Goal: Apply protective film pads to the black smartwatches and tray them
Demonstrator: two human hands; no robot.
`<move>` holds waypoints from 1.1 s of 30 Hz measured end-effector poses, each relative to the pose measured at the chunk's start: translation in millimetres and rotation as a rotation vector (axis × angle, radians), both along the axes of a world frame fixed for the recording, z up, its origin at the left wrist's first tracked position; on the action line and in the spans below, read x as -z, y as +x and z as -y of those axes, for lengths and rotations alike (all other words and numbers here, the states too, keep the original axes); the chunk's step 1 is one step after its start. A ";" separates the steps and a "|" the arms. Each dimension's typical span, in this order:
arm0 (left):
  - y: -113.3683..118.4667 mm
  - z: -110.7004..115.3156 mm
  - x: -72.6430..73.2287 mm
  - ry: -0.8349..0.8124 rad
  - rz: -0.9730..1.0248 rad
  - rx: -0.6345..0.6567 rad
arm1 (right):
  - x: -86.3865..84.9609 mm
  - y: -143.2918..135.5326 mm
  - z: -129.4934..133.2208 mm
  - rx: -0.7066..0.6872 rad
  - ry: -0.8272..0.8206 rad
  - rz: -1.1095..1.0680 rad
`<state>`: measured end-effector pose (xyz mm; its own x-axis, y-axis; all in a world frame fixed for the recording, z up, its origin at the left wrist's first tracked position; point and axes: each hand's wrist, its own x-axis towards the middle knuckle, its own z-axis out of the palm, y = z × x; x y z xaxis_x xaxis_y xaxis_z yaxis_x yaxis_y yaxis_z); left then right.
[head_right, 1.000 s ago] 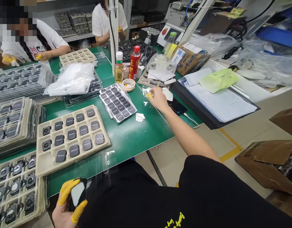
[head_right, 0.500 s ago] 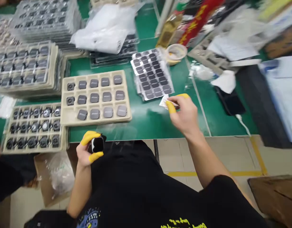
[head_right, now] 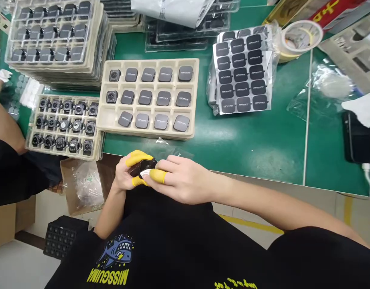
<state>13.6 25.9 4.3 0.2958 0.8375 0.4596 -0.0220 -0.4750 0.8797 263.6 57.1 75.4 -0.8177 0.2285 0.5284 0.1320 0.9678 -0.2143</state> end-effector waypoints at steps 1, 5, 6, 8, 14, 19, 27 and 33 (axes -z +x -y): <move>-0.6 1.8 0.7 -0.005 0.000 0.002 | -0.1 -0.8 0.1 -0.016 0.011 0.008; -2.6 6.0 1.3 -0.003 -0.016 -0.012 | -0.5 -8.4 0.4 0.000 0.065 -0.013; -2.9 6.1 1.1 -0.001 -0.021 -0.018 | -0.5 -10.8 0.5 0.011 0.079 -0.023; -3.3 5.4 0.9 0.006 -0.027 -0.031 | -0.4 -15.0 0.8 0.036 0.112 -0.028; -3.6 4.3 6.2 0.020 0.001 -0.075 | 1.7 -14.4 -6.0 0.112 0.235 -0.001; -6.8 6.9 7.9 -0.077 0.008 -0.129 | 2.1 3.7 -13.5 0.216 0.197 -0.045; -6.0 4.0 1.3 -0.103 0.062 -0.035 | -8.8 -4.8 -1.3 -0.048 0.056 -0.022; -9.0 8.3 2.3 -0.094 -0.003 0.006 | -6.0 -17.3 -8.3 -0.082 0.112 -0.016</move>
